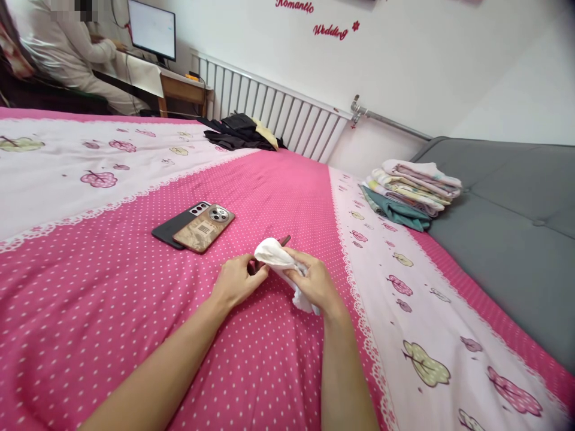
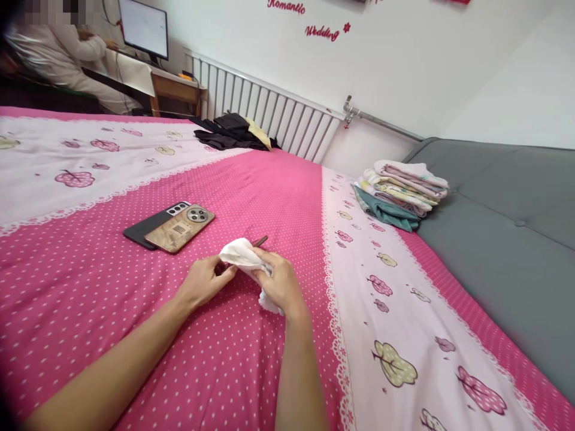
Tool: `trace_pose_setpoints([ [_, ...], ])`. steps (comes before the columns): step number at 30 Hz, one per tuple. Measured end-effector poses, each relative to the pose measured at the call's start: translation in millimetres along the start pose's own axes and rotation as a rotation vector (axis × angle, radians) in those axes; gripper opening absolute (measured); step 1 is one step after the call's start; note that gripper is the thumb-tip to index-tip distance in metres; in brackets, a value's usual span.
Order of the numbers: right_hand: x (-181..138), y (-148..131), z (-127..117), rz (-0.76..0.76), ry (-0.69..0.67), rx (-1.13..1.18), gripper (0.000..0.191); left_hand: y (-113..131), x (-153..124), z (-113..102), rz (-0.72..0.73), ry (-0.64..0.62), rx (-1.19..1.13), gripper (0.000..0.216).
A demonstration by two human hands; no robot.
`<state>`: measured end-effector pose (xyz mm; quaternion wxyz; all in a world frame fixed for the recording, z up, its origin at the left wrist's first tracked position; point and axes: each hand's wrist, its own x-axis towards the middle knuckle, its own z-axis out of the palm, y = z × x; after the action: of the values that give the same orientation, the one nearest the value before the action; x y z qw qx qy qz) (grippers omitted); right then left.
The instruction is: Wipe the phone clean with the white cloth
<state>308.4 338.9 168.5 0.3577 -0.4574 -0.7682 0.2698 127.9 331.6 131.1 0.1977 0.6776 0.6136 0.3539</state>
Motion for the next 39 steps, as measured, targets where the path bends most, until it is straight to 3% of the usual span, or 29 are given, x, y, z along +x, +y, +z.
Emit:
trace_pose_setpoints([
  [6,8,20,18,0.092,0.295,-0.21,0.046,1,0,-1,-0.046,-0.016,-0.033,0.039],
  [12,8,31,19,0.202,0.354,-0.31,0.053,3,-3,2,0.035,-0.02,0.095,0.037],
  [21,9,25,21,0.168,0.29,-0.197,0.053,-6,-2,4,0.114,-0.05,0.106,0.064],
  [29,10,16,23,0.086,0.237,0.013,0.051,-11,2,3,0.144,-0.066,-0.021,0.03],
  [34,6,-8,29,-0.023,0.062,0.128,0.047,-16,3,6,0.059,-0.044,-0.133,0.009],
  [39,-3,-38,31,-0.126,-0.092,-0.026,0.045,-25,6,11,0.007,-0.021,-0.163,0.016],
])
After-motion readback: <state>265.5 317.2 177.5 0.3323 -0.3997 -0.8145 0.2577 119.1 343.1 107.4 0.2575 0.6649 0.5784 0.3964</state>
